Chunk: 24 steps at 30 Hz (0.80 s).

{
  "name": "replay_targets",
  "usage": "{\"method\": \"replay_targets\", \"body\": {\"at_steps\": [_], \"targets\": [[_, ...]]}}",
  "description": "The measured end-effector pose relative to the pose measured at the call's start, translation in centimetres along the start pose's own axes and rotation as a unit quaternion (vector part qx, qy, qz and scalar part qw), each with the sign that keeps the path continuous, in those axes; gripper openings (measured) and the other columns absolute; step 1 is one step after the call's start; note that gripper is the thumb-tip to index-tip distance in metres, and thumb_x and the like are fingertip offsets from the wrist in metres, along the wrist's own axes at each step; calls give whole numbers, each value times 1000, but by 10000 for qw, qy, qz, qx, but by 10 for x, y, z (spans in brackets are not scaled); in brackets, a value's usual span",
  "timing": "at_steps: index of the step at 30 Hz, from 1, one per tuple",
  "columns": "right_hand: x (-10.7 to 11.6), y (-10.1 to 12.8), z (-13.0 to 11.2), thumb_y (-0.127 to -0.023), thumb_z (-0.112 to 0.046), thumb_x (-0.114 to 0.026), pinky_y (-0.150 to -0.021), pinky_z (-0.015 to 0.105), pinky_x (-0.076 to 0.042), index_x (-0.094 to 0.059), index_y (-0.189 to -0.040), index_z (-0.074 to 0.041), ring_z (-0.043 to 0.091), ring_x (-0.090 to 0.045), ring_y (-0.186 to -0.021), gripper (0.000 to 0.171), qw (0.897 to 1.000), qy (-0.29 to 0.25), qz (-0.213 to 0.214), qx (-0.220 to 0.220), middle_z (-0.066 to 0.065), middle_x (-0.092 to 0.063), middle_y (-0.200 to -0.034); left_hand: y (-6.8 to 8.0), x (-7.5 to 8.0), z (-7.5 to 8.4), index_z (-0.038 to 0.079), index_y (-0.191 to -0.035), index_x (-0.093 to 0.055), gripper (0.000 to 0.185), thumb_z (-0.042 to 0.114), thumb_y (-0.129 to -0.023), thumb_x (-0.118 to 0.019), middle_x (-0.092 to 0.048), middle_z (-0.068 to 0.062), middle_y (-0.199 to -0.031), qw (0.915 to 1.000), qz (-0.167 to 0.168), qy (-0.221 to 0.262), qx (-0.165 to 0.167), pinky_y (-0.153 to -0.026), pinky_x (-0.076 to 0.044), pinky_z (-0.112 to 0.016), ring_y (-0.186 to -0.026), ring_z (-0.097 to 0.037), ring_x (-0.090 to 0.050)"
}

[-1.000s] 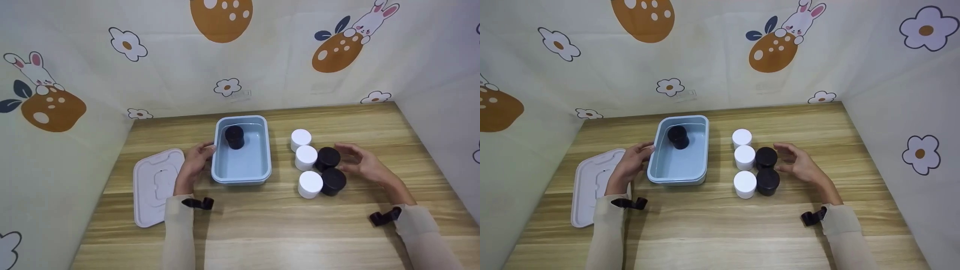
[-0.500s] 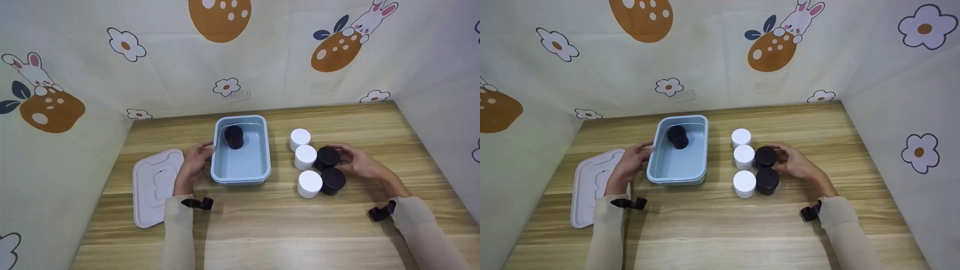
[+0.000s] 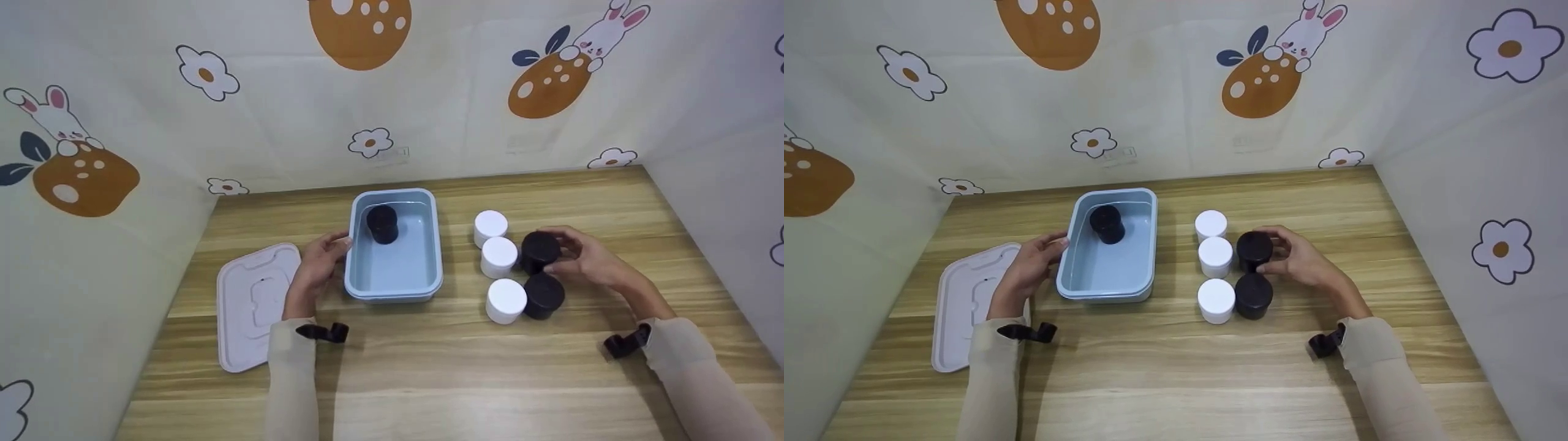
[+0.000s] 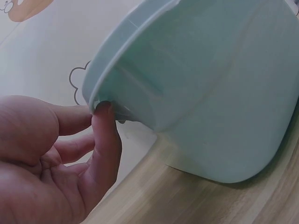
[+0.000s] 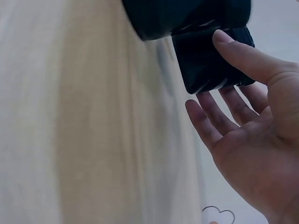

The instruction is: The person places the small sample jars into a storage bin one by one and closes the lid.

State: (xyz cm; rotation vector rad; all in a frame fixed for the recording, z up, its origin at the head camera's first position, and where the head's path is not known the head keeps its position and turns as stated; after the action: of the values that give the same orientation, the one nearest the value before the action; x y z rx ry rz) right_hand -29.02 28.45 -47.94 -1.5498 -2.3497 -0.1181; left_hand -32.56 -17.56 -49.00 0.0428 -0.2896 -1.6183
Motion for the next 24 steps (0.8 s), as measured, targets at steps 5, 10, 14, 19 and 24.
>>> {"method": "replay_targets", "body": {"at_steps": [5,10,14,19,24], "targets": [[6,-3,-13,-79,11,-76,-94,14,-50,-44,-140,10,0,-62,-113,68,9997,-159,198,-27,-13,-65,-122,0,-1,0,-1,-140,-54,42,16,-102,-58,-69,-20,-114,10000,-41,-5,19,-69,-52,-25,-84,-10,-65],[9,-5,-33,-78,13,-76,-97,13,-48,-45,-138,9,-1,-62,-115,67,9987,-238,435,87,-13,-64,-124,1,-3,-1,0,-143,-50,44,16,-103,-56,-68,-23,-118,9997,-192,133,119,-69,-57,-27,-82,-12,-68],[9,-8,-50,-77,13,-77,-100,9,-44,-46,-138,5,-2,-59,-118,69,9981,-187,580,134,-11,-61,-126,2,-3,0,-1,-143,-50,43,15,-103,-55,-66,-26,-121,9996,-221,157,105,-71,-58,-28,-83,-12,-68],[4,-16,-75,-78,15,-76,-103,10,-44,-42,-143,6,0,-59,-120,74,9973,-217,586,383,-5,-57,-130,2,-3,0,-3,-143,-49,44,14,-103,-56,-67,-26,-118,9995,-227,227,48,-70,-57,-27,-83,-11,-68],[-6,-24,-100,-78,16,-74,-102,12,-45,-42,-143,8,2,-60,-117,74,9962,-135,608,613,-3,-56,-129,1,-2,-1,-3,-143,-49,44,15,-103,-55,-67,-25,-117,9995,-192,216,84,-71,-57,-27,-83,-12,-67]]}}
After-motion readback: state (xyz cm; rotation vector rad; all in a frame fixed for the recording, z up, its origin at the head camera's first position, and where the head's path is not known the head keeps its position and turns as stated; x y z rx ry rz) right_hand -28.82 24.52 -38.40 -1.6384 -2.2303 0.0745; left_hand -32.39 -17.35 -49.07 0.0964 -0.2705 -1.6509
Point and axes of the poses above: each hand's wrist, its own y-axis away from the middle knuckle, its own x-axis out of the back of the hand, z = x × y, the point moved 9 cm from there along -y, towards the middle knuckle
